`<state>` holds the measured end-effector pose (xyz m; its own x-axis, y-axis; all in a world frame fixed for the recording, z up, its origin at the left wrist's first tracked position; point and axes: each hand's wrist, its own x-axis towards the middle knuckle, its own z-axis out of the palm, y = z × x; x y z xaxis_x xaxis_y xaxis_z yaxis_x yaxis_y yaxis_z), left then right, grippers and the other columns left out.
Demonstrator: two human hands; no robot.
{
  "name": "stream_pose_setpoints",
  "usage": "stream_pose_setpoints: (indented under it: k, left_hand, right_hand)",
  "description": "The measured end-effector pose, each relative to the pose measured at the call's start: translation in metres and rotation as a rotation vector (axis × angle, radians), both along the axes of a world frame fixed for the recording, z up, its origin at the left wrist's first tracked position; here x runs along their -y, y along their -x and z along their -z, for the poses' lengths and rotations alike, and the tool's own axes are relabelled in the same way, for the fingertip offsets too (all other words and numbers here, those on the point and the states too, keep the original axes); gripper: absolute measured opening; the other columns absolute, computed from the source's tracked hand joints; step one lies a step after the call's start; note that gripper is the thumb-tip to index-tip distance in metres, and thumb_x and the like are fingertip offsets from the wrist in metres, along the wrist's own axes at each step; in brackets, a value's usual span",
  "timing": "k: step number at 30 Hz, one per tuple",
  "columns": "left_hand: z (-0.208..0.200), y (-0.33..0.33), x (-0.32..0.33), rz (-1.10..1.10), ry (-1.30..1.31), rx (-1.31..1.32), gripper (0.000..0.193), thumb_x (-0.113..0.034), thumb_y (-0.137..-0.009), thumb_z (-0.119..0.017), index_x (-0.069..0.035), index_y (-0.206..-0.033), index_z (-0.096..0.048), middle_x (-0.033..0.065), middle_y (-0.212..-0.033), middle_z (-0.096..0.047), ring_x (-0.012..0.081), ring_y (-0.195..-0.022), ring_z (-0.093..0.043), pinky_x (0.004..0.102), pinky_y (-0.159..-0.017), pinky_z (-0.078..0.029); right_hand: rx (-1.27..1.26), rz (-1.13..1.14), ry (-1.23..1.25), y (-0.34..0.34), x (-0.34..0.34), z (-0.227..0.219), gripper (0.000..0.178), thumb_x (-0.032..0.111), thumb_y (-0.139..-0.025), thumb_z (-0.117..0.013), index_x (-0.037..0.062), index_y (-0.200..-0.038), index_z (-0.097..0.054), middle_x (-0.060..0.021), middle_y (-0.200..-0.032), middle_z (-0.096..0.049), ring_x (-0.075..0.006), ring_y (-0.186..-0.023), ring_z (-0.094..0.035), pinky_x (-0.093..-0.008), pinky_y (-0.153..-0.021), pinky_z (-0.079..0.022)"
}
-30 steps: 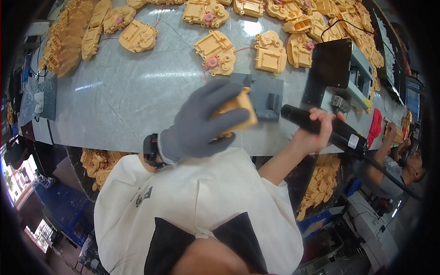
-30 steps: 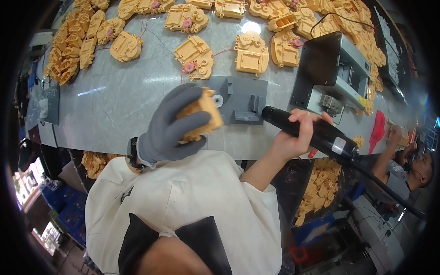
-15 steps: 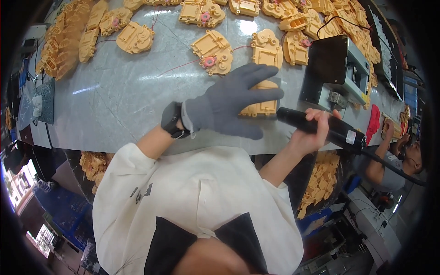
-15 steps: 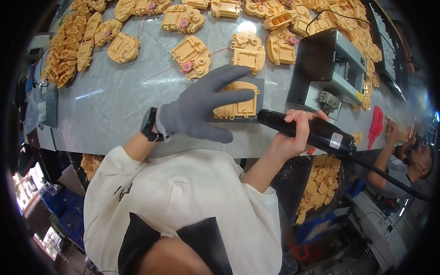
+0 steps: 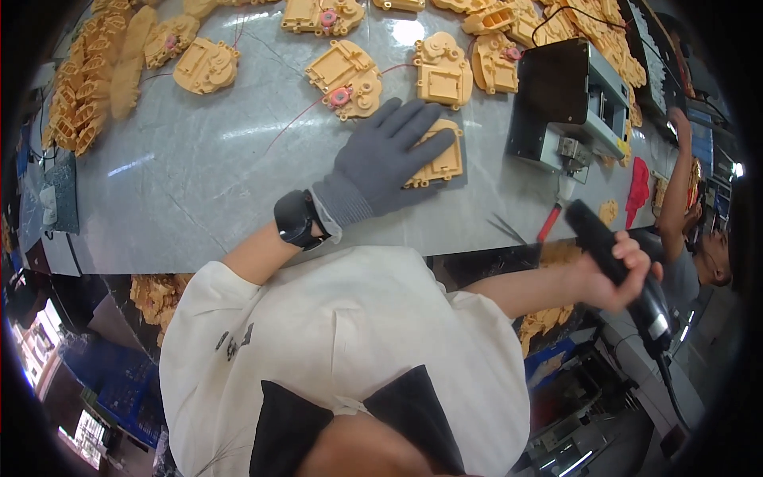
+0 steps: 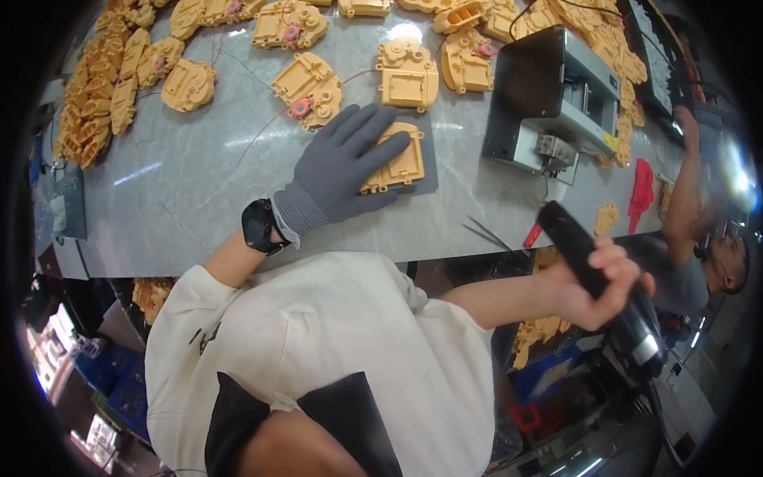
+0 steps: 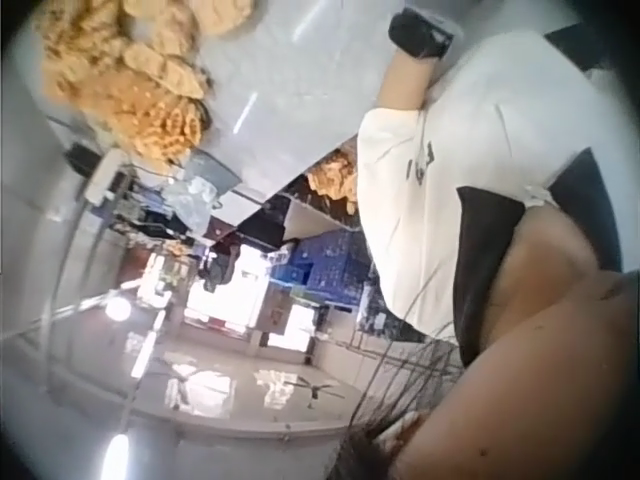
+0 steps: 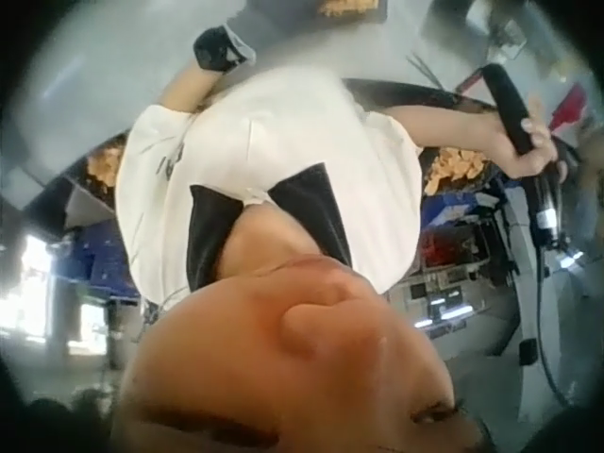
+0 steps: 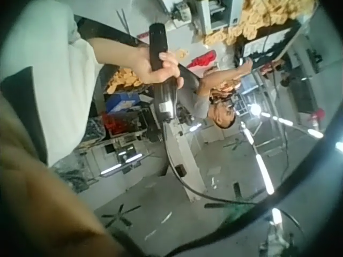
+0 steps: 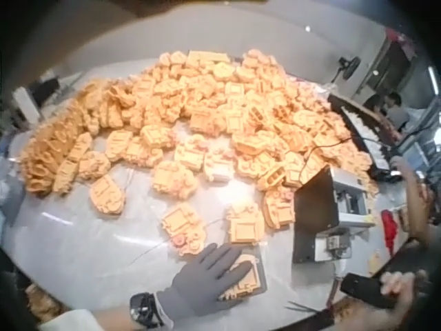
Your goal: The person assembles plastic components by positioning each piece onto a jig and driving screws into it using an electric screwdriver.
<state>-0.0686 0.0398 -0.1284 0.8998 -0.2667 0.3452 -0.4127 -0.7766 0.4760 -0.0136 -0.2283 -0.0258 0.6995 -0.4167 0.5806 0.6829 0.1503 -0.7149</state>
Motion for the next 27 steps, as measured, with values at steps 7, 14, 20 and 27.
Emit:
stream_pose_setpoints:
  k: [7,14,20,27]
  left_hand:
    - [0.034,0.035,-0.007,-0.155,0.347,0.042,0.063,-0.029,-0.066,-0.074,-0.013,-0.121,-0.048,0.0182,-0.130,-0.039,0.0363,-0.111,-0.046,0.0444,-0.089,-0.042]
    - [0.028,0.028,-0.013,-0.152,0.437,-0.129,0.064,-0.025,-0.067,-0.073,-0.012,-0.123,-0.045,0.0189,-0.131,-0.038,0.0360,-0.109,-0.049,0.0394,-0.087,-0.044]
    - [0.029,0.020,-0.012,-0.010,0.501,-0.184,0.064,-0.025,-0.068,-0.072,-0.015,-0.124,-0.044,0.0180,-0.132,-0.038,0.0347,-0.110,-0.049,0.0401,-0.089,-0.043]
    - [0.031,0.020,-0.017,-0.018,0.471,-0.186,0.065,-0.025,-0.067,-0.072,-0.016,-0.125,-0.043,0.0179,-0.130,-0.038,0.0349,-0.109,-0.049,0.0408,-0.089,-0.043]
  right_hand:
    - [-0.067,-0.004,0.101,-0.068,0.013,-0.007,0.031,-0.006,-0.068,-0.054,0.0000,-0.097,-0.045,-0.0088,-0.056,-0.049,-0.0168,-0.048,-0.048,-0.0300,-0.056,-0.044]
    - [-0.182,-0.006,0.218,-0.072,-0.005,0.008,0.029,-0.010,-0.068,-0.053,-0.0036,-0.095,-0.047,-0.0098,-0.066,-0.050,-0.0172,-0.049,-0.048,-0.0306,-0.056,-0.044]
    - [-0.187,-0.224,0.167,-0.004,-0.016,0.014,0.036,-0.003,-0.070,-0.049,0.0023,-0.105,-0.046,-0.0071,-0.061,-0.046,-0.0161,-0.048,-0.046,-0.0326,-0.057,-0.040]
    - [-0.045,0.018,0.157,-0.044,-0.003,-0.011,0.034,-0.005,-0.068,-0.051,0.0020,-0.101,-0.044,-0.0077,-0.058,-0.047,-0.0165,-0.048,-0.047,-0.0307,-0.055,-0.042]
